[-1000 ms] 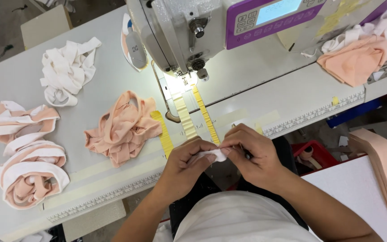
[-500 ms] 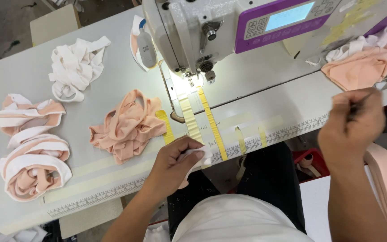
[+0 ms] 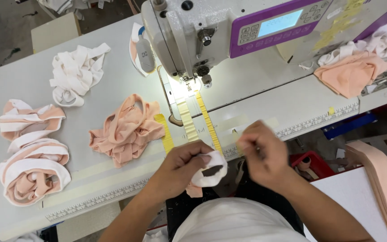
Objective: Trimming excess fabric and loose threads from small garment components using hand scissors
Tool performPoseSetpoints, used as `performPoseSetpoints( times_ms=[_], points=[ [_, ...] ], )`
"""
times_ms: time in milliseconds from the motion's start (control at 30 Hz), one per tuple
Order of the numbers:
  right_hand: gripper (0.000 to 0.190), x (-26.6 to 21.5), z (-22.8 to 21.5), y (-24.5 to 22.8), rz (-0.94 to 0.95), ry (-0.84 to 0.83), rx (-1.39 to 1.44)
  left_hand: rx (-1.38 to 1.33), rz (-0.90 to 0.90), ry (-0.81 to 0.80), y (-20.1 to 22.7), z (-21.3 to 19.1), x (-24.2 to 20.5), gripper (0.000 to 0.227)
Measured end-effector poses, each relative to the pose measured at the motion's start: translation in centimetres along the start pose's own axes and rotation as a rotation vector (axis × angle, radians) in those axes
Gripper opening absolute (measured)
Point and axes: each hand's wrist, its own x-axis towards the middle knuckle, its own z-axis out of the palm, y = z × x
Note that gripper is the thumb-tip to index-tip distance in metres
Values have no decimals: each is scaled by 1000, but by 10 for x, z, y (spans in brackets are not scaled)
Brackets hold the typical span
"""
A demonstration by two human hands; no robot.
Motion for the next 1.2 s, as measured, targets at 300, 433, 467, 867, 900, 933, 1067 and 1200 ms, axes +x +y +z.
performPoseSetpoints(
  times_ms=[300,433,467,867,900,933,1067,1200],
  points=[
    [33,-7,-5,-42,346,-291,-241,-226,67,189,-18,11,7,14],
    [29,-12,-1,-39,203,-239,-403,-74,152,228,-9,19,3,13],
    [27,-10,-1,-40,141,-212,-423,-10,186,259,-9,20,3,12],
    [24,-5,3,-41,21,-149,-486,222,321,316,-5,26,2,5],
    [24,-5,4,-40,18,-146,-484,199,311,307,-4,27,2,4],
    [24,-6,4,-40,17,-147,-483,199,311,309,-6,28,2,4],
    [27,-9,0,-29,148,-187,-427,219,334,267,-13,30,1,3],
    [26,5,-32,-7,332,71,-415,136,252,178,-12,29,-6,8]
  ],
)
